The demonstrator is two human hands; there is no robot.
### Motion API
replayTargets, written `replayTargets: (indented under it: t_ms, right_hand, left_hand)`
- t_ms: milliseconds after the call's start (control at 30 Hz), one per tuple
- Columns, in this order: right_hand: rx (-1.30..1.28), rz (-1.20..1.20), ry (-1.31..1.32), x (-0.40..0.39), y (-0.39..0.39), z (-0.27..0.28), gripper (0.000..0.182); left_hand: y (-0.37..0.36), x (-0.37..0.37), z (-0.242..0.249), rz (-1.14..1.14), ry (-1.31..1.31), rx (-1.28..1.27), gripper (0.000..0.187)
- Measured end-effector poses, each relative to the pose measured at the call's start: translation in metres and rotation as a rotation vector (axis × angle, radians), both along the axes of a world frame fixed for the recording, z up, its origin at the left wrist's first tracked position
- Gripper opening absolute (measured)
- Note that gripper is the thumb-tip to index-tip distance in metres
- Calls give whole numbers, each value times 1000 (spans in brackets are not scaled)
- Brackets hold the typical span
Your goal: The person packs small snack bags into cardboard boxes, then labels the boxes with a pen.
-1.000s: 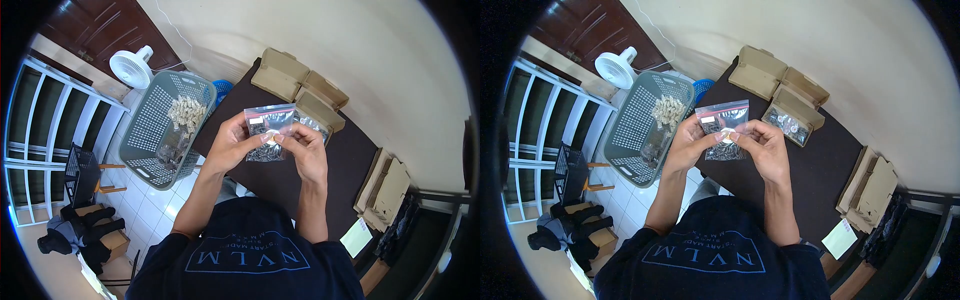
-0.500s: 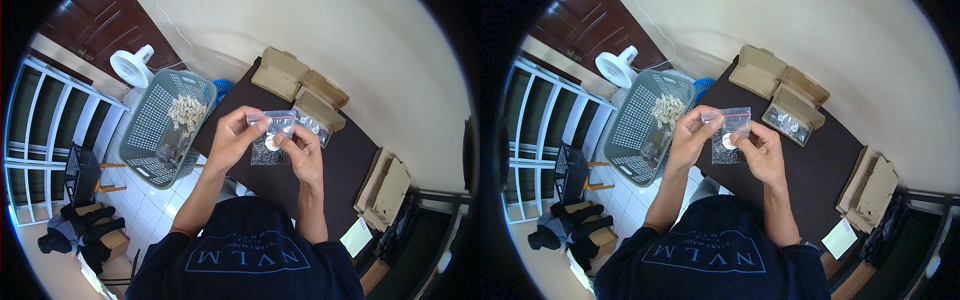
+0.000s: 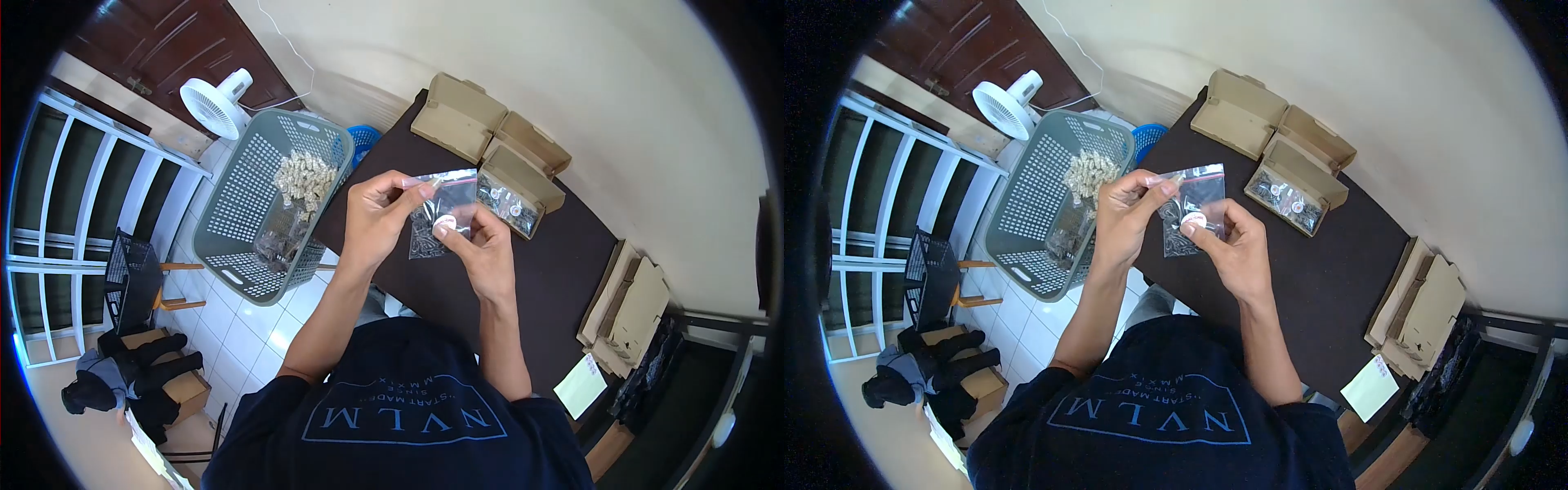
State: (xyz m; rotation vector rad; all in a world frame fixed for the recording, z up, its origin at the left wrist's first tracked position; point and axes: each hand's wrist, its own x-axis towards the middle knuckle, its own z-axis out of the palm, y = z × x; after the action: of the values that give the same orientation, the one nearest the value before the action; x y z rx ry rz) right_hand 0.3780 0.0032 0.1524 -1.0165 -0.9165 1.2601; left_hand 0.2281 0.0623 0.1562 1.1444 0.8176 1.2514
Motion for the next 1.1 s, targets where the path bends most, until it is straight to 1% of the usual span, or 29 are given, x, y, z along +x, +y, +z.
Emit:
replayTargets:
  t_ms: [67, 133, 267, 333, 367, 433, 467, 500, 533, 567, 600, 633, 667, 733, 767, 800, 833, 900, 933, 1000, 1067, 1100]
  right_hand:
    - [-9, 10, -39, -1, -1, -4, 10]
    - [-6, -7, -58, -3, -2, -6, 9]
    - [43, -51, -24, -3, -3, -13, 10]
    - [66, -71, -20, -4, -5, -17, 11]
    - [63, -33, -11, -4, -7, -20, 12]
    - [57, 8, -1, -2, -9, -19, 15]
    - [61, 59, 32, 2, -9, -16, 17]
    - [65, 111, 65, 8, -8, -14, 20]
    - [53, 122, 34, 19, -5, -19, 26]
    - [61, 99, -5, 27, -4, -20, 26]
    - [69, 74, -44, 30, -3, -11, 25]
    - [34, 96, -106, 30, -2, -4, 20]
    - [29, 92, -104, 29, -1, -5, 20]
    - [113, 238, -338, 24, 6, -4, 14]
    - [159, 215, -437, 19, 8, 0, 10]
    - [154, 210, -440, 16, 10, 3, 10]
    - [154, 219, -481, 14, 11, 5, 10]
    - [179, 249, -509, 11, 13, 3, 12]
    - [120, 274, -472, 8, 13, 2, 12]
    - [115, 256, -523, -1, 11, -3, 12]
    - [206, 219, -556, -8, 11, -14, 14]
    - [218, 210, -618, -12, 9, -19, 15]
  left_hand:
    - [-1, 1, -2, 7, 17, -4, 6]
    - [-1, 3, 0, 13, -74, -83, 7]
    - [-2, 3, 2, -31, -147, -110, 12]
    - [-2, -4, -4, -4, -5, -62, 10]
    - [-2, -5, -6, -2, -4, -64, 10]
    - [-3, -4, -7, 53, 91, 35, 11]
    - [-3, -6, -8, 54, 92, 34, 11]
    - [-4, -9, -9, 21, 154, 93, 11]
    - [-5, -11, -9, -13, 215, 151, 12]
    - [-6, -16, -6, -62, 333, 241, 8]
    - [-7, -18, -2, -63, 333, 238, 8]
    - [-8, -20, 2, -84, 401, 289, 8]
    - [-9, -20, 4, -107, 470, 342, 9]
    - [-12, -20, 5, -154, 461, 303, 8]
    - [-13, -22, 5, -202, 488, 305, 7]
    - [-14, -22, 4, -250, 511, 307, 7]
    - [-11, -22, -6, -218, 487, 387, 10]
    - [-14, -27, -7, -228, 524, 338, 9]
    - [-16, -30, -5, -227, 568, 290, 8]
    - [-20, -33, -8, -232, 601, 273, 9]
    - [-24, -37, -20, -168, 610, 219, 10]
    - [-26, -38, -26, -151, 602, 197, 11]
